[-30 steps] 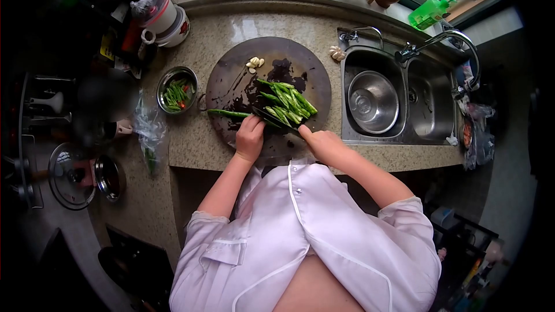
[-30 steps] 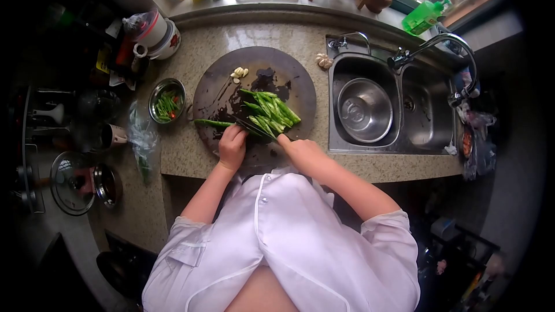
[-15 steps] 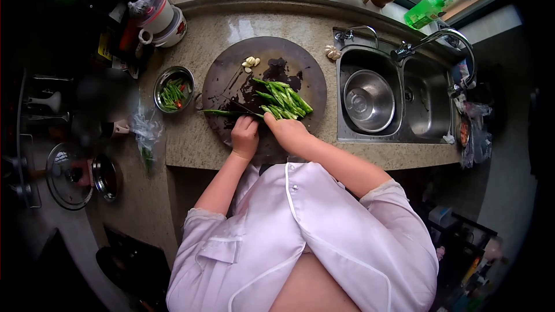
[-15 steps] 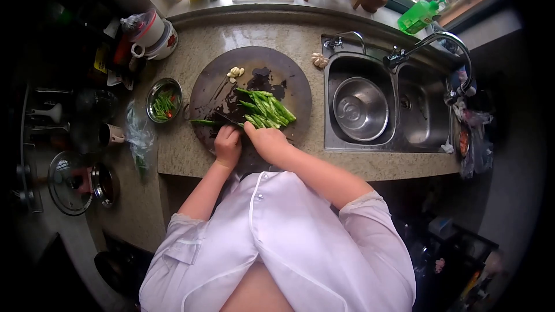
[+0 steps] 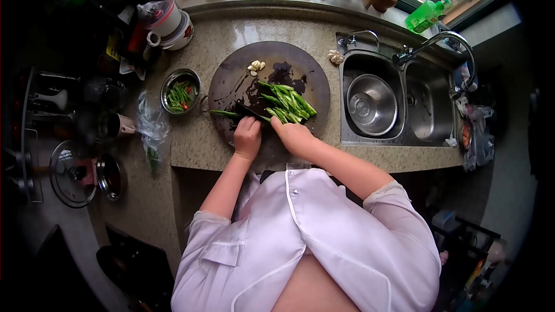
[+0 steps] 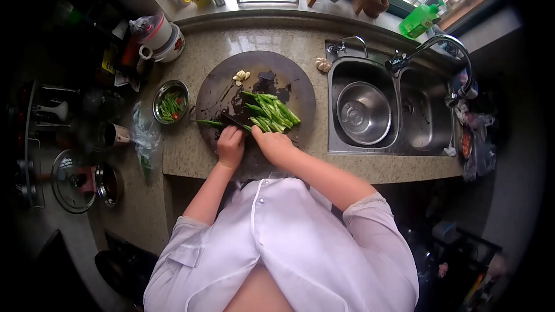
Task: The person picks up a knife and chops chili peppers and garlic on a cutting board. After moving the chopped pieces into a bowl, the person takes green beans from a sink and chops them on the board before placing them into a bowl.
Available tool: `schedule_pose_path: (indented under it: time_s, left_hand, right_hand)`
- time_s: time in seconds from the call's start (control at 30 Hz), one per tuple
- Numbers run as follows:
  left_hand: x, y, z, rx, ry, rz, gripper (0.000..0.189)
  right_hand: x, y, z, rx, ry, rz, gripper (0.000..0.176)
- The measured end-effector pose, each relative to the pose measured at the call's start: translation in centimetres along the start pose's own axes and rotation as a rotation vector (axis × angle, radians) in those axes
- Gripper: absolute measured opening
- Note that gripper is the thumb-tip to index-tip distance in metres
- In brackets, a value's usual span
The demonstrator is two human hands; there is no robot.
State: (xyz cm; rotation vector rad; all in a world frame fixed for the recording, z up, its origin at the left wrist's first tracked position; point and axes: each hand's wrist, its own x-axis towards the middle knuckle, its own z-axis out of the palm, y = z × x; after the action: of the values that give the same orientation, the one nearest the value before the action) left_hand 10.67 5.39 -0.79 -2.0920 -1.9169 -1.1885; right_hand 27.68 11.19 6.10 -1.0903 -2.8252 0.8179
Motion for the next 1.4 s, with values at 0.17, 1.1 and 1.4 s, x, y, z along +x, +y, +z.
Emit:
schedule_pose_path:
  time_s: [0.17,1.1,1.4]
  left_hand:
    - [-0.2,-1.0,-0.6,0.045,-0.07,0.037,0.017]
    - [0.1,-1.8,-1.1,0.08,-0.009,-0.037,0.016]
    - [0.2,-0.6,-0.8,-0.111,-0.013,0.021,0.019]
  right_hand:
    - [0.1,0.0,0.1,0.049,-0.035,0.053,0.025]
    - [1.4,0.2,0.5,0.08,-0.088,0.063,0.028]
    - [-3.0,2.2,-1.0,0.09,-0.085,0.121,0.025]
